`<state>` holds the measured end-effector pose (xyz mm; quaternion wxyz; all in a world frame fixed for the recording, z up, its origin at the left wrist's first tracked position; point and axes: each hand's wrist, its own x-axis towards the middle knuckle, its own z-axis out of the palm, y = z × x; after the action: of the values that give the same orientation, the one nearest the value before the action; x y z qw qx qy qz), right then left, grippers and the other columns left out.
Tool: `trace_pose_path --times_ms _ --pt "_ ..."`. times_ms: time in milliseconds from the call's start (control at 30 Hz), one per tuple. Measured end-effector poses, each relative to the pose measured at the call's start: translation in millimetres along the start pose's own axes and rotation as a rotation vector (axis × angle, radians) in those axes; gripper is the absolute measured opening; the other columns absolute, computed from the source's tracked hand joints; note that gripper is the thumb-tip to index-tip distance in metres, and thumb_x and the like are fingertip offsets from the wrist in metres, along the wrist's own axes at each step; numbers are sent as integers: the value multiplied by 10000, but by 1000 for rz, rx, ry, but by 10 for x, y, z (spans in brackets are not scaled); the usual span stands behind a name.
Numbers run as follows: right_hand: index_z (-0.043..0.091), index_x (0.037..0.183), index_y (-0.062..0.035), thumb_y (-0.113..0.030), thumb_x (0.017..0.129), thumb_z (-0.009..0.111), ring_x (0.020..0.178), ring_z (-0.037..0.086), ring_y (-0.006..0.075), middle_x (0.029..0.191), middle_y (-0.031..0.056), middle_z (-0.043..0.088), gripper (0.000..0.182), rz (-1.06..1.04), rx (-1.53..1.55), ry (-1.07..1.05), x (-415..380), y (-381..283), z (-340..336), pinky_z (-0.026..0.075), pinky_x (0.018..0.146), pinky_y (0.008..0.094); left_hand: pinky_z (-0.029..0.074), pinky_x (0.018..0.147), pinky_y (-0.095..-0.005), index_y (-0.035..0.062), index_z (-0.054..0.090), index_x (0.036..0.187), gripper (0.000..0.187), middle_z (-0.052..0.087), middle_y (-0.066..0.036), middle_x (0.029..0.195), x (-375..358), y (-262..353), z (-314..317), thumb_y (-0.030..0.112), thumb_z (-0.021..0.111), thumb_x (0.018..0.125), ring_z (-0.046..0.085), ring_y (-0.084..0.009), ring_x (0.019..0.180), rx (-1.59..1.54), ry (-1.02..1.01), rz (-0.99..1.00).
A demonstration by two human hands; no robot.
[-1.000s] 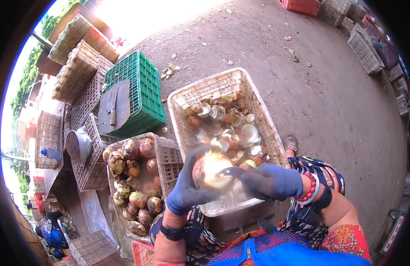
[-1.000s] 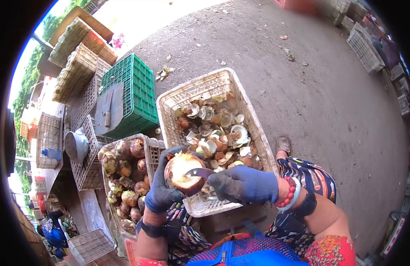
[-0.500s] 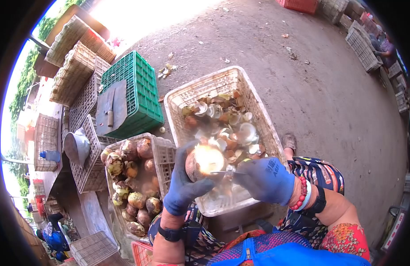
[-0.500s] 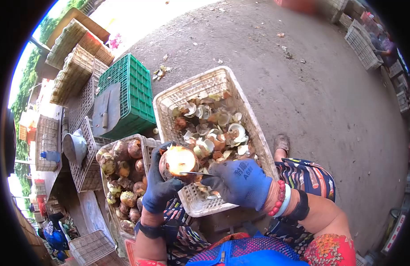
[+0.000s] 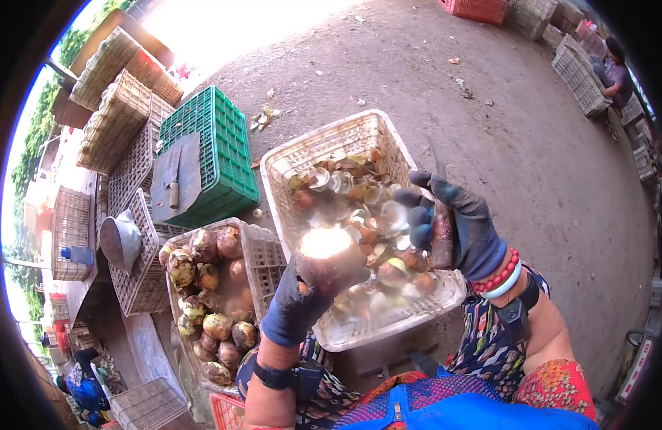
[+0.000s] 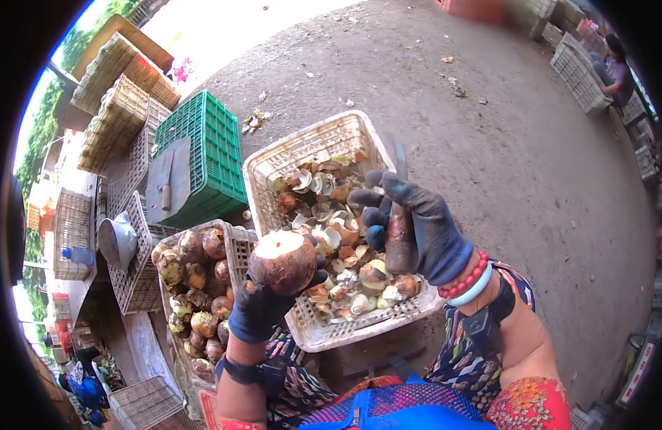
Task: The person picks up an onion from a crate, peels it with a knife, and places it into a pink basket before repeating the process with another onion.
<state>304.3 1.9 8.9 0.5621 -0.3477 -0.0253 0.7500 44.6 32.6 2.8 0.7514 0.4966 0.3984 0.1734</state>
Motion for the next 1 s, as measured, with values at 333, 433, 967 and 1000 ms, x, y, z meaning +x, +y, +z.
trace_pose_path --times_ms 333,433,967,1000 --pt "591 1210 -102 -281 972 646 625 533 34 903 -29 635 303 229 -193 -195 189 684 -255 420 539 171 432 1063 -418 49 437 1415 644 515 -117 1364 148 -580 -65 550 451 1011 523 -237 1229 -673 51 105" --pt "629 1093 -107 -290 971 653 603 523 23 811 -50 594 221 167 -60 -116 238 804 -301 434 522 171 484 921 -316 44 558 1277 452 590 -42 1152 294 -863 -94 420 428 1063 574 -155 1030 -189 437 300" --pt "638 997 -56 -182 883 720 674 633 248 759 86 635 189 -616 -1212 -202 -16 500 -105 485 597 361 517 1013 -450 52 372 1410 1101 516 -119 1308 40 -206 9 605 883 607 572 -258 1201 -293 142 238" --pt "645 1037 -53 -173 869 722 683 638 285 776 110 642 220 -731 -1378 -185 -7 481 -119 493 605 377 515 1013 -442 46 378 1406 1104 522 -117 1307 26 -195 6 612 882 603 572 -252 1202 -277 126 232"
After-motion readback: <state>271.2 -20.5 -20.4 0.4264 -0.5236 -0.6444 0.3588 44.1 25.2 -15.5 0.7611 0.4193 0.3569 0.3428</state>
